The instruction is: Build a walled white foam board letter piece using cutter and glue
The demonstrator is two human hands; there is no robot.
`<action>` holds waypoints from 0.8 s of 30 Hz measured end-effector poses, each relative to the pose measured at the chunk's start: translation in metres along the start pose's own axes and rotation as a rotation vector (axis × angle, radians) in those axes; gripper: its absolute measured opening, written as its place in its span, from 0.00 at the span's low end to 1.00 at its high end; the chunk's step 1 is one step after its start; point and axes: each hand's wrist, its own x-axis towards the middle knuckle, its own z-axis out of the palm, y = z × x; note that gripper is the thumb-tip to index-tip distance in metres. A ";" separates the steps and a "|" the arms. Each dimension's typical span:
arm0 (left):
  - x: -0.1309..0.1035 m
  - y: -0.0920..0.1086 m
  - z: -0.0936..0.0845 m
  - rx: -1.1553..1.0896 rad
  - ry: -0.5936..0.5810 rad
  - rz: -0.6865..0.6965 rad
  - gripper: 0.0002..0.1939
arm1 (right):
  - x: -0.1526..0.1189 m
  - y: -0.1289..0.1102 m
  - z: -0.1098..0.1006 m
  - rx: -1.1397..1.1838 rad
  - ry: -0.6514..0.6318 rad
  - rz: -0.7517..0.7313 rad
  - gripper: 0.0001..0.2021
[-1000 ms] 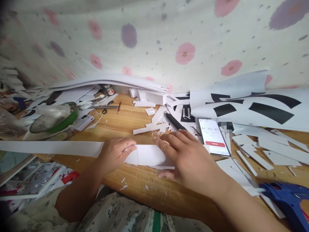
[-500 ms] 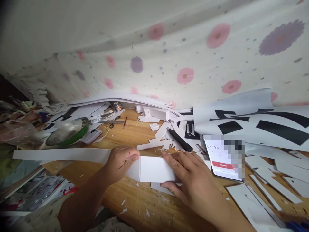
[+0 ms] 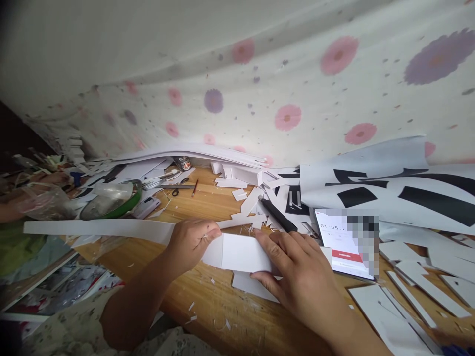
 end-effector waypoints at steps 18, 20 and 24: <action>0.016 0.030 -0.079 0.557 0.214 0.066 0.18 | -0.025 0.036 -0.036 -0.133 0.231 0.361 0.28; 0.023 0.035 -0.088 0.594 0.249 0.069 0.18 | -0.025 0.038 -0.037 -0.128 0.236 0.378 0.27; 0.039 0.051 -0.096 0.593 0.276 0.119 0.19 | -0.027 0.041 -0.037 -0.128 0.255 0.339 0.29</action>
